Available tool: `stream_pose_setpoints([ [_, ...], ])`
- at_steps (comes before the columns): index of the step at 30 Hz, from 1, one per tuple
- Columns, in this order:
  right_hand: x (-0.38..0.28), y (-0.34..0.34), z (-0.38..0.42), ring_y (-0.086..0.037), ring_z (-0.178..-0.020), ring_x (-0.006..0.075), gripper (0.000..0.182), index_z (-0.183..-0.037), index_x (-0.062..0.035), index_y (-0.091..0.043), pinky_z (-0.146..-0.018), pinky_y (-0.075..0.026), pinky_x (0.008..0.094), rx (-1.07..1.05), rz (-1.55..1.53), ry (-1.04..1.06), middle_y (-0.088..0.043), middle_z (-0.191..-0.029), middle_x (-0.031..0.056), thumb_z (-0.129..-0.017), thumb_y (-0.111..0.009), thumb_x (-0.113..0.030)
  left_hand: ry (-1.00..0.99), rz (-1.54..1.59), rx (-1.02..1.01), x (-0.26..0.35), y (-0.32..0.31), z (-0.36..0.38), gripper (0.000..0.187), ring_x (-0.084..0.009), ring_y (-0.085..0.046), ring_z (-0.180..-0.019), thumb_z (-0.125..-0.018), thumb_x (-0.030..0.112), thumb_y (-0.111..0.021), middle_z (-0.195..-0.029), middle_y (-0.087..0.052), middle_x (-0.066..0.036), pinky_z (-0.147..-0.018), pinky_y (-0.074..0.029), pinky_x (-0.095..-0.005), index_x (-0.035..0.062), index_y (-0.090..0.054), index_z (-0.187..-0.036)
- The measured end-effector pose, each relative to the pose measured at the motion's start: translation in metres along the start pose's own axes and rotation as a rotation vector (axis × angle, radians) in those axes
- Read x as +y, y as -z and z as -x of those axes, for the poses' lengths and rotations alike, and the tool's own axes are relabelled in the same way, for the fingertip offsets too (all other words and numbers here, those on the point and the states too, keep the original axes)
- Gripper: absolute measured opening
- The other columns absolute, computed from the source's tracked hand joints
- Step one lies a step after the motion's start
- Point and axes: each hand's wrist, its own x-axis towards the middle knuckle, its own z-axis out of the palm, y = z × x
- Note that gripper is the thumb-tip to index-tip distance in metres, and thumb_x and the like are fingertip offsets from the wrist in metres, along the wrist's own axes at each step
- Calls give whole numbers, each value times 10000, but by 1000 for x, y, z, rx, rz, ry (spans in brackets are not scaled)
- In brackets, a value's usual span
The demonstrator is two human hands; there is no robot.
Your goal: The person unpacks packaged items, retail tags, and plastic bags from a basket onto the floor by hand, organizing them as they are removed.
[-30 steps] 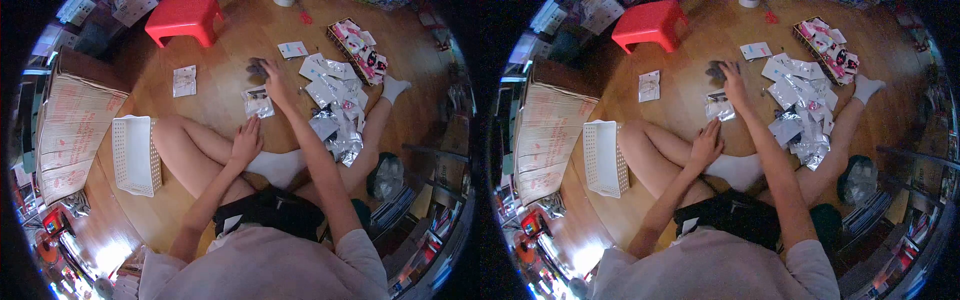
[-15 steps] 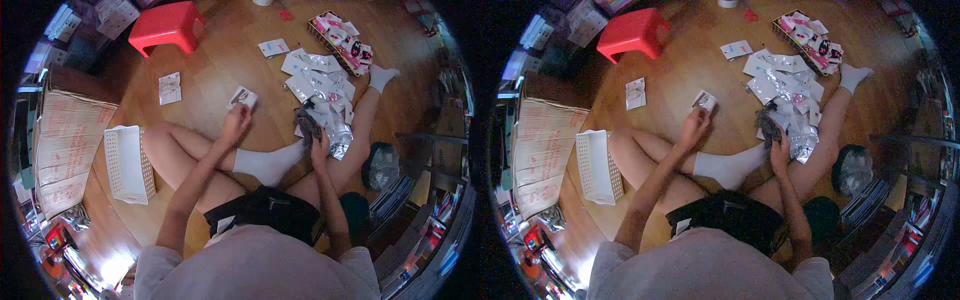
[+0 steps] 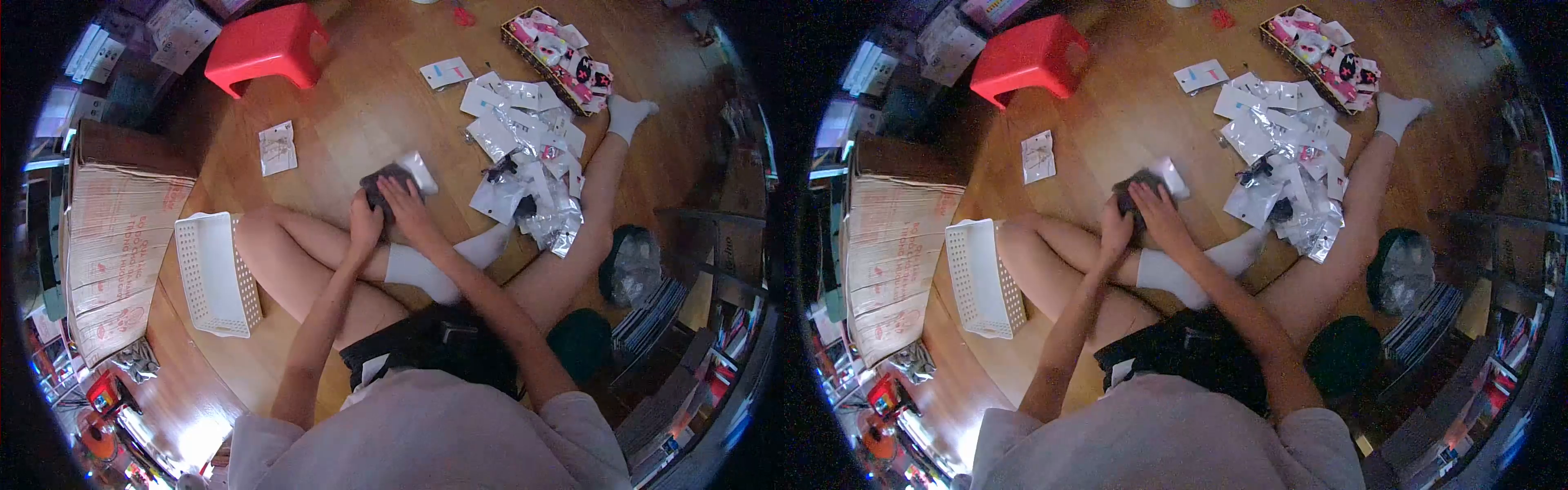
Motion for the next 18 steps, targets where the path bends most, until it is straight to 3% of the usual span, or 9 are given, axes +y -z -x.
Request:
stream_pose_setpoints([
  [1, 10, -3, -8, -325, -1334, 257, 549, -1393, -48, -314, -1110, -186, 478, -11, 70, 49, -322, -1455, 112, -852, -408, -60, 51, -4, -51, 6, 2, -3, 192, -334, -600, -736, -820, 64, -588, -830, -598, -232, -674, -481, -381, -68, -563, -956],
  [4, 39, -3, -29, -327, -1332, 262, 538, -1373, -35, -349, -1113, -171, 487, -15, 217, 2, -334, -1448, 111, -841, -421, -40, 186, 17, -140, 18, 1, -7, 178, -382, -585, -756, -807, 50, -580, -822, -577, -249, -689, -471, -409, -63, -563, -943],
  [7, 64, 16, -48, -307, -1341, 285, 659, -1377, -30, -351, -1118, -154, 494, 58, 155, -77, -322, -1451, 121, -737, -471, 72, 227, 112, -124, 23, 2, -9, 166, -373, -580, -787, -820, 51, -574, -837, -575, -233, -707, -465, -405, -59, -564, -944],
  [9, 68, 29, -45, -301, -1344, 284, 627, -1353, -45, -394, -1115, -146, 507, 49, 20, -51, -338, -1443, 125, -742, -469, 72, 247, 192, -126, 32, 6, -13, 168, -372, -576, -814, -828, 43, -561, -880, -573, -235, -722, -464, -400, -58, -568, -962],
  [10, 68, 33, -44, -298, -1346, 284, 612, -1341, -53, -415, -1113, -143, 514, 45, -46, -39, -347, -1439, 127, -744, -468, 72, 137, 202, -104, 32, 5, -15, 182, -369, -572, -845, -830, 40, -556, -919, -573, -231, -748, -464, -397, -58, -569, -983],
  [11, 66, 34, -41, -347, -1317, 304, 627, -1330, -48, -431, -1105, -205, 470, 55, -109, -54, -402, -1395, 159, -721, -471, 98, 28, 212, -82, 34, 2, -17, 197, -366, -568, -877, -832, 37, -550, -958, -573, -227, -774, -463, -394, -59, -571, -1003],
  [14, 71, 16, -26, -419, -1258, 339, 560, -1300, -16, -452, -1068, -297, 409, 171, -668, -205, -477, -1322, 179, -749, -452, 85, -211, 107, -99, 41, 0, -14, 292, -362, -533, -1008, -826, 25, -536, -1126, -541, -209, -886, -434, -396, -50, -548, -1108],
  [17, 62, 46, -25, -469, -1205, 364, 506, -1274, 5, -465, -1023, -359, 370, 290, -535, -771, -534, -1257, 179, -773, -441, 72, -316, 21, -184, 45, 1, -15, 418, -359, -459, -1149, -810, 14, -529, -1291, -461, -189, -995, -368, -411, -33, -483, -1223],
  [18, 63, 59, -30, -461, -1212, 362, 515, -1274, 6, -464, -1029, -352, 373, 387, -524, -676, -525, -1266, 180, -764, -445, 77, -337, 8, -218, 46, 1, -16, 461, -358, -430, -1195, -805, 12, -527, -1340, -429, -183, -1028, -342, -417, -27, -457, -1259],
])
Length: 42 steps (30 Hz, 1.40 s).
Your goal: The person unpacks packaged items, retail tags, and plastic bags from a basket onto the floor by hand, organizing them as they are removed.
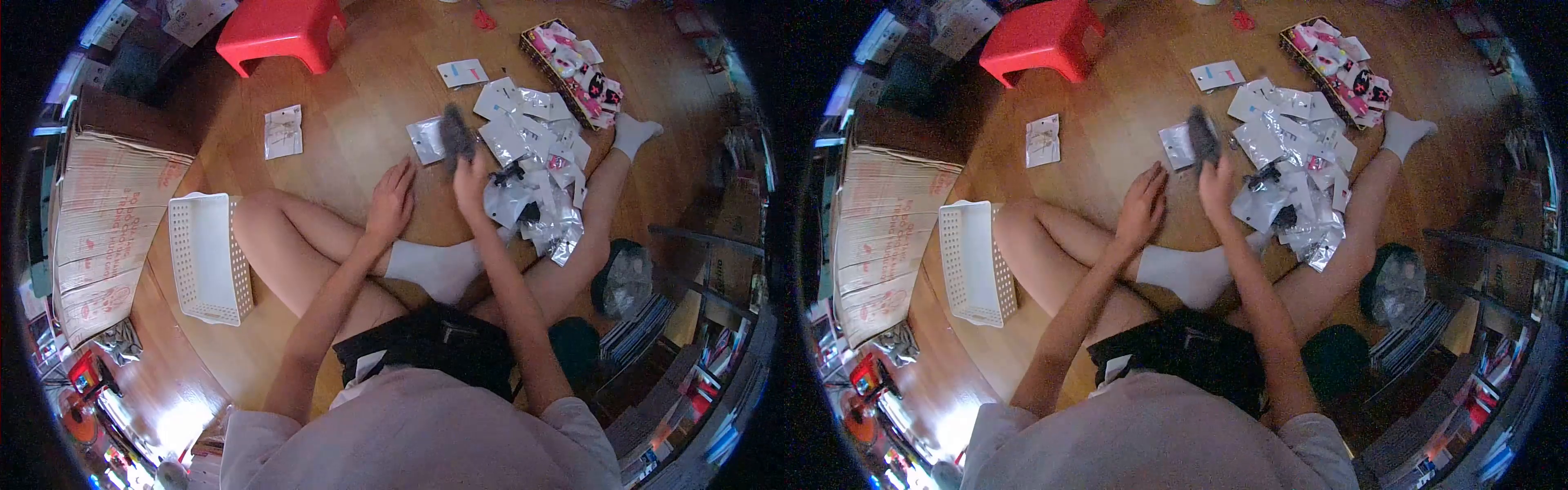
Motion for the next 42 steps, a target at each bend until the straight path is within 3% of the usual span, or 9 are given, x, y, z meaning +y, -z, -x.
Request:
stream_pose_setpoints([
  [2, -14, 14, -23, -446, -1225, 358, 533, -1274, 6, -464, -1040, -338, 377, 131, -71, 225, -508, -1285, 181, -747, -454, 86, -6, -18, -4, -3, -5, 2, 505, -362, -401, -1227, -802, 7, -519, -1380, -386, -179, -1046, -320, -425, -22, -415, -1295],
  [8, 15, 0, -48, -365, -1278, 390, 590, -1281, -35, -479, -1095, -242, 436, -298, 409, 606, -465, -1341, 153, -712, -425, 112, 21, -14, 10, 1, -7, -2, 494, -378, -359, -1273, -809, 3, -510, -1385, -384, -197, -1076, -285, -435, -28, -417, -1293],
  [12, 19, -16, 1, -289, -1314, 418, 641, -1339, -59, -418, -1099, -200, 519, -434, 275, 583, -364, -1428, 112, -716, -443, 90, 47, -348, -237, -10, -9, 21, 369, -358, -393, -1240, -806, 24, -528, -1317, -440, -194, -1066, -292, -434, -32, -516, -1170],
  [15, -1, -12, 48, -237, -1340, 417, 660, -1369, -69, -375, -1099, -190, 532, -517, 464, 556, -304, -1463, 102, -728, -463, 60, 116, -317, -337, 8, 7, 32, 283, -341, -415, -1223, -809, 43, -539, -1237, -486, -201, -1061, -295, -454, -24, -560, -1083],
  [18, 8, -15, 72, -194, -1361, 407, 669, -1384, -61, -345, -1098, -190, 535, -428, 517, 630, -260, -1482, 107, -736, -476, 40, 442, 76, -170, 21, 13, 47, 297, -322, -431, -1212, -811, 70, -550, -1213, -512, -185, -1050, -300, -476, -12, -564, -1096],
  [21, 5, -14, 77, -210, -1355, 407, 612, -1372, -34, -352, -1079, -218, 557, -410, 599, 664, -236, -1487, 124, -776, -486, -8, 404, 123, 134, 39, 28, 52, 325, -321, -424, -1222, -800, 84, -560, -1216, -527, -175, -1038, -307, -490, -15, -567, -1110],
  [24, 0, -18, 79, -195, -1364, 400, 612, -1370, -17, -346, -1085, -201, 557, -390, 617, 631, -241, -1483, 137, -774, -486, -5, 36, -393, -120, 26, 32, 58, 343, -317, -412, -1240, -799, 125, -565, -1219, -536, -167, -1051, -291, -476, -12, -584, -1113],
  [33, -16, -14, 84, -197, -1375, 323, 758, -1386, -76, -349, -1100, -176, 531, -563, 758, 669, -244, -1491, 78, -721, -674, -241, 117, -564, -441, 18, 22, 62, 410, -304, -363, -1290, -803, 252, -580, -1284, -503, -152, -1080, -243, -469, 20, -603, -1140],
  [42, -29, -58, 32, -195, -1374, 344, 626, -1398, -109, -338, -1093, -166, 548, -346, 819, 534, -242, -1492, 92, -822, -575, -173, 94, -536, -329, 17, 19, 64, 454, -314, -379, -1280, -812, 205, -542, -1387, -412, -152, -1045, -305, -472, 47, -526, -1237],
])
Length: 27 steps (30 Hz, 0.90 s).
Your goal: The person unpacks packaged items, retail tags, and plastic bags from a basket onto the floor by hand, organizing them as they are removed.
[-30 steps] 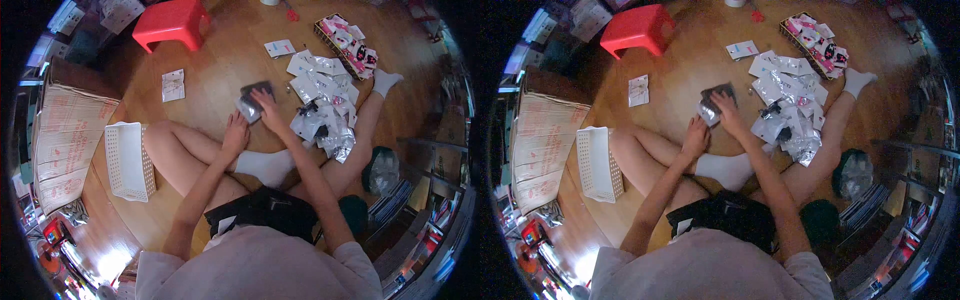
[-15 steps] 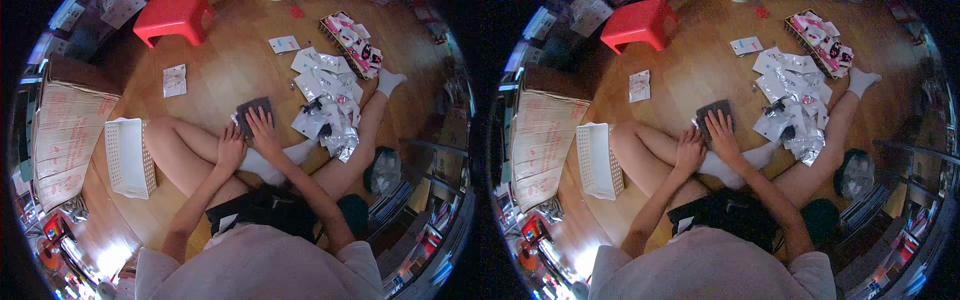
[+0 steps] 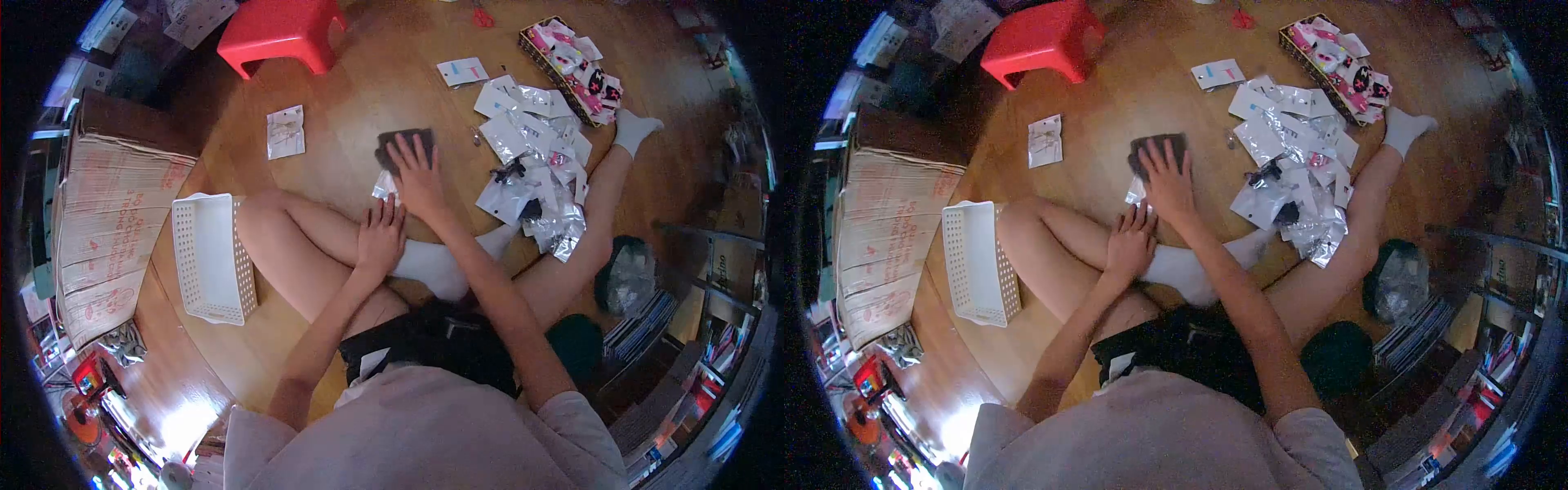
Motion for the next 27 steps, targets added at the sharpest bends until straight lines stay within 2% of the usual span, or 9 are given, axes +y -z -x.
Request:
stream_pose_setpoints([
  [4, 3, 21, 12, -200, -1367, 361, 618, -1382, -62, -339, -1090, -149, 567, 209, -136, -37, -255, -1480, 121, -814, -569, -146, -25, 20, 54, -4, -2, 2, 447, -316, -399, -1259, -810, 214, -544, -1382, -415, -160, -1034, -307, -482, 42, -532, -1222],
  [6, -1, 21, 36, -221, -1363, 346, 663, -1394, -58, -313, -1092, -174, 540, -2, -132, 127, -244, -1487, 100, -794, -583, -131, -49, 0, 45, -4, -1, 0, 444, -318, -411, -1246, -810, 224, -542, -1366, -431, -165, -1029, -305, -491, 40, -536, -1214],
  [8, 7, -8, 60, -240, -1359, 324, 689, -1401, -73, -308, -1095, -189, 519, -179, -108, 317, -239, -1493, 76, -778, -597, -130, 14, -4, -182, 0, 9, -6, 446, -318, -409, -1249, -808, 240, -542, -1350, -443, -168, -1036, -296, -499, 37, -540, -1205],
  [9, 5, -6, 62, -248, -1365, 265, 693, -1406, -108, -314, -1109, -189, 485, -168, -205, 211, -246, -1496, 29, -773, -596, -116, 45, -6, -298, 2, 13, -7, 447, -317, -407, -1250, -807, 247, -542, -1342, -449, -169, -1039, -291, -504, 36, -542, -1201],
  [12, 9, -5, 44, -282, -1350, 226, 659, -1401, -136, -335, -1105, -175, 523, -162, -147, 248, -249, -1496, -1, -786, -571, -118, 36, 72, -258, -1, 19, -8, 475, -316, -389, -1268, -802, 265, -545, -1322, -463, -168, -1046, -282, -514, 33, -533, -1216],
  [18, 12, -24, -7, -329, -1313, 294, 563, -1357, -99, -401, -1065, -162, 619, 152, 82, 302, -326, -1455, 39, -806, -512, -125, 14, 54, -93, -2, 6, -5, 605, -310, -349, -1303, -807, 266, -554, -1415, -373, -140, -1052, -277, -525, 85, -396, -1362],
  [21, 11, -27, -28, -309, -1319, 335, 529, -1328, -60, -425, -1070, -168, 609, 232, 101, 123, -404, -1389, 97, -804, -494, -88, 3, 38, -104, -4, 7, -4, 641, -309, -346, -1306, -806, 262, -557, -1451, -324, -130, -1047, -285, -527, 109, -351, -1394],
  [24, 8, -7, -25, -318, -1309, 353, 488, -1304, -31, -440, -1076, -183, 588, 342, -164, 17, -447, -1336, 136, -817, -457, -72, 1, 61, -48, -4, 4, -4, 590, -288, -362, -1297, -804, 274, -562, -1440, -337, -138, -1044, -277, -533, 69, -423, -1340],
  [27, 4, -4, 23, -307, -1328, 327, 467, -1305, -58, -451, -1109, -179, 534, 140, -71, 330, -401, -1396, 84, -840, -439, -99, 8, 34, -100, -4, 3, -5, 596, -311, -366, -1289, -785, 251, -566, -1382, -407, -148, -1041, -291, -523, 67, -425, -1334],
])
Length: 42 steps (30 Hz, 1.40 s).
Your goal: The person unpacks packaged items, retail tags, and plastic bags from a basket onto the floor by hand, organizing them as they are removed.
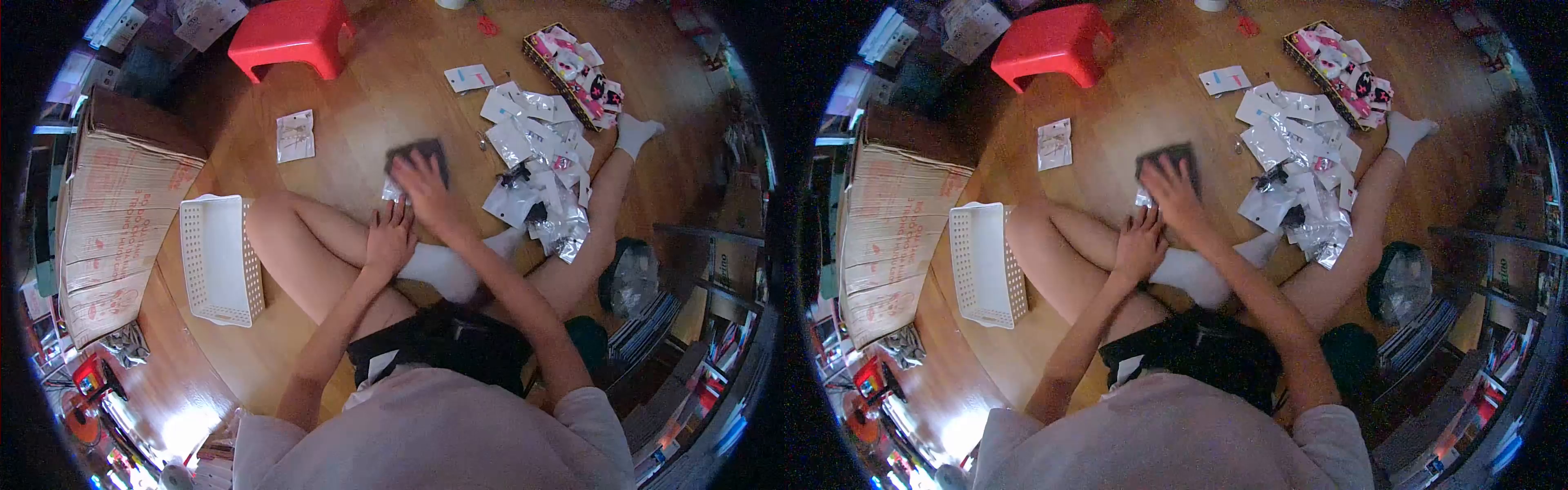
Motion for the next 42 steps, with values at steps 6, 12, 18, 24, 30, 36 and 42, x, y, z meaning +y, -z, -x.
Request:
stream_pose_setpoints([
  [6, 24, -8, 9, -254, -1372, 225, 558, -1330, -118, -450, -1119, -156, 505, -188, -39, 182, -344, -1450, 26, -778, -509, -60, 25, 15, -84, 2, 6, -2, 580, -302, -366, -1290, -809, 294, -562, -1440, -334, -139, -1040, -289, -522, 70, -437, -1330],
  [12, 44, -18, -51, -289, -1345, 277, 457, -1289, -96, -476, -1095, -171, 548, -54, 94, -89, -393, -1406, 58, -834, -436, -81, -19, 35, 18, 1, 6, 0, 627, -309, -368, -1289, -790, 223, -547, -1448, -329, -140, -1024, -310, -520, 88, -372, -1377],
  [18, 13, 6, -7, -319, -1332, 290, 464, -1292, -84, -476, -1104, -180, 527, 30, -53, 14, -392, -1411, 69, -830, -439, -58, -6, 18, 15, 2, 4, 1, 597, -308, -378, -1284, -804, 218, -536, -1438, -341, -148, -1021, -317, -519, 80, -387, -1364],
  [24, 19, -10, 11, -313, -1341, 186, 470, -1303, -126, -470, -1120, -153, 512, -138, 24, 179, -371, -1433, 19, -833, -467, -139, 9, 7, -31, 0, 1, 0, 607, -293, -371, -1285, -790, 255, -560, -1411, -378, -148, -1012, -326, -503, 87, -411, -1354],
  [30, 45, -15, -51, -331, -1317, 293, 456, -1281, -95, -474, -1085, -209, 531, 5, 129, -21, -409, -1397, 67, -826, -456, -61, -24, 46, 34, 1, 6, 1, 594, -302, -378, -1289, -811, 224, -518, -1421, -366, -158, -989, -368, -488, 88, -380, -1372],
  [36, 13, 5, -14, -272, -1349, 351, 486, -1275, -38, -468, -1093, -184, 541, 265, -326, -237, -377, -1409, 151, -794, -462, 33, -14, 37, 61, 2, 3, 2, 570, -310, -396, -1280, -806, 219, -521, -1423, -362, -163, -985, -381, -464, 87, -412, -1349],
  [42, -8, -25, 22, -243, -1364, 365, 472, -1268, -62, -492, -1088, -137, 567, 57, -450, -147, -332, -1446, 155, -810, -442, 37, -1, 58, 2, 2, 5, 0, 501, -334, -423, -1245, -798, 225, -538, -1334, -463, -166, -951, -396, -501, 26, -494, -1256],
])
